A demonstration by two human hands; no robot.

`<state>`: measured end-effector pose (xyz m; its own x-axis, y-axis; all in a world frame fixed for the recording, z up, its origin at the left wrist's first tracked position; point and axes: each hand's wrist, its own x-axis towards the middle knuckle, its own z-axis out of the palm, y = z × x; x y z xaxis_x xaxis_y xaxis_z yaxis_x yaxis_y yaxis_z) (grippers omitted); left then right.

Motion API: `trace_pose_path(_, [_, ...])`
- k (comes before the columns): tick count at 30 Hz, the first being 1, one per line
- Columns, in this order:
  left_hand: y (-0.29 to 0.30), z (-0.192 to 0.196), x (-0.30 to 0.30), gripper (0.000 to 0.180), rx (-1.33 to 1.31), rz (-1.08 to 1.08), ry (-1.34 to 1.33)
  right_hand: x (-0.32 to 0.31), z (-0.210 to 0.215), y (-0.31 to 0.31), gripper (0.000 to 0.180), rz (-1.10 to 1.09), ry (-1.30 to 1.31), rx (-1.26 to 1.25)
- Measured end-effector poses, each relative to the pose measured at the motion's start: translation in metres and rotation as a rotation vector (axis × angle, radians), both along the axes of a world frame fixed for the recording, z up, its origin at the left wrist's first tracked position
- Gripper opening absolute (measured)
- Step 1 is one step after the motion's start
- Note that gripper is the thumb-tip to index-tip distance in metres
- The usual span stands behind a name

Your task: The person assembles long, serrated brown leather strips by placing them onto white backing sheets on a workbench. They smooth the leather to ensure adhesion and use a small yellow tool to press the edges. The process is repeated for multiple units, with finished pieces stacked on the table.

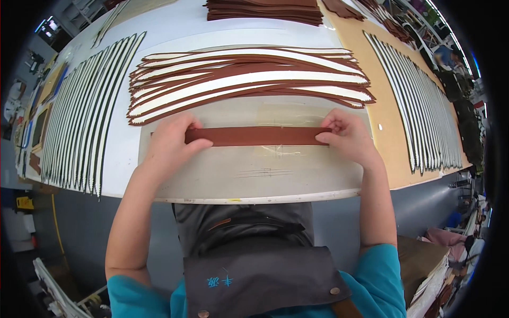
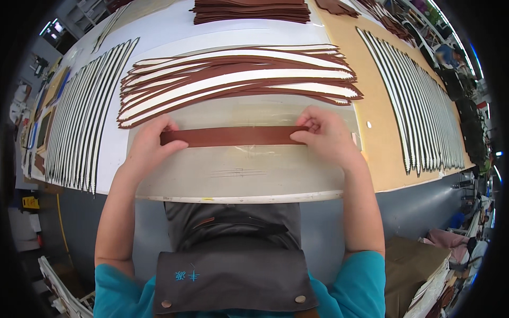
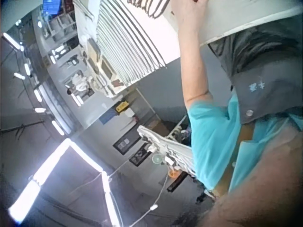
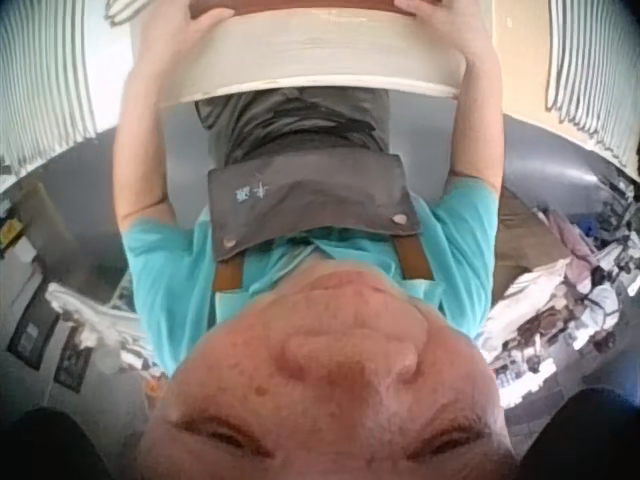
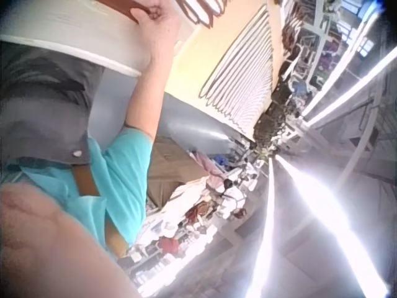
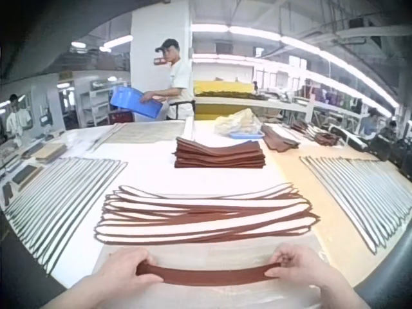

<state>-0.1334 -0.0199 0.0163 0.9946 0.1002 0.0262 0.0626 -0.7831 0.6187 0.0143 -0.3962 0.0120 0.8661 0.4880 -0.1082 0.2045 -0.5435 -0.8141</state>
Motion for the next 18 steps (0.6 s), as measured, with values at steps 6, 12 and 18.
trace_pose_path(6, [-0.019, 0.007, 0.053, 0.011, -0.065, -0.004, -0.063, 0.051, -0.007, -0.027, 0.012, -0.187, -0.158, 0.162])
trace_pose_path(12, [-0.033, -0.012, 0.074, 0.012, 0.331, -0.076, -0.279, 0.055, -0.024, -0.036, 0.015, -0.327, -0.377, -0.04])
trace_pose_path(18, [-0.04, -0.022, 0.068, 0.018, 0.334, -0.092, -0.377, 0.05, -0.019, -0.032, 0.016, -0.4, -0.281, -0.045])
